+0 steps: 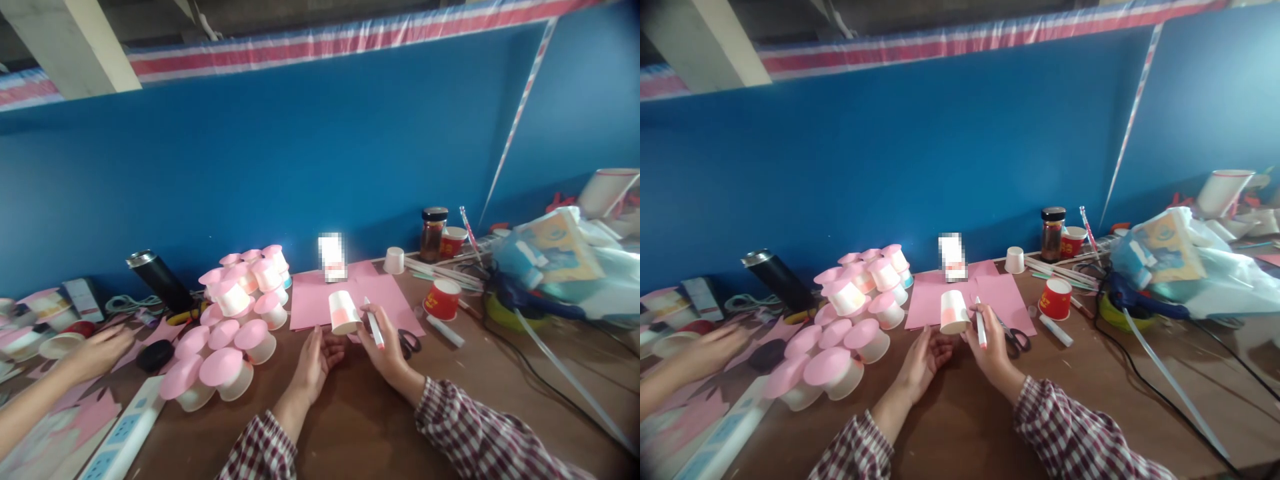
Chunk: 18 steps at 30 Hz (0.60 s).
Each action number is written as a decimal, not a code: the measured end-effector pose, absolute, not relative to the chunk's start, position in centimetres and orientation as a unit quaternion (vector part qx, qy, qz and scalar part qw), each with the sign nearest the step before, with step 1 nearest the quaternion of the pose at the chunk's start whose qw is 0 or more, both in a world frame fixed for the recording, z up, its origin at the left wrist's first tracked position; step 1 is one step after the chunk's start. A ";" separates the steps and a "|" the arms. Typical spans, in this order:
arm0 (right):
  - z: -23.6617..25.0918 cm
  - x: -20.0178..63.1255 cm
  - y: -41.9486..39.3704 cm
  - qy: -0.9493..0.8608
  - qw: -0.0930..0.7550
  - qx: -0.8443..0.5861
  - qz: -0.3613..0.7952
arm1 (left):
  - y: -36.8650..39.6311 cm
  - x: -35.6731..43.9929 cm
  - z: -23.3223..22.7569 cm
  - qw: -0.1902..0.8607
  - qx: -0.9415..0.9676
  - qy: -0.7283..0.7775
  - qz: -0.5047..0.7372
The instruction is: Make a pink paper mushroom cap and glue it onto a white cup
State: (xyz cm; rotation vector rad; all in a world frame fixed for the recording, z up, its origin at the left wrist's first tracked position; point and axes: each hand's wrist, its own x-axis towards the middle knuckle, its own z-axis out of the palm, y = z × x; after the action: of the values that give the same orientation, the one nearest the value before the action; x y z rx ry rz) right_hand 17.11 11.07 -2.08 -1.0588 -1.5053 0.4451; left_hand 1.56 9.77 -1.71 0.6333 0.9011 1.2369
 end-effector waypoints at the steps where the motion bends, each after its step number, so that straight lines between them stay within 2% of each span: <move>1: -2.1 17.1 11.0 -0.646 0.585 -0.452 0.192 | 9.6 1.5 -1.6 0.659 0.282 0.417 0.558; 13: -2.1 17.1 11.1 -0.640 0.584 -0.460 0.192 | 7.9 2.3 -1.6 0.423 0.515 0.522 0.532; 18: -2.5 16.9 11.2 -0.632 0.578 -0.473 0.207 | 7.1 2.9 -1.4 0.419 0.617 0.448 0.493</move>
State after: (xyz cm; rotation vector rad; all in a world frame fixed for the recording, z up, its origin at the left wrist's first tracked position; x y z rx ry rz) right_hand 16.93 11.23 -2.46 -1.1064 -1.4784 0.4839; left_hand 2.94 7.06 -1.36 1.5467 1.1247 1.2377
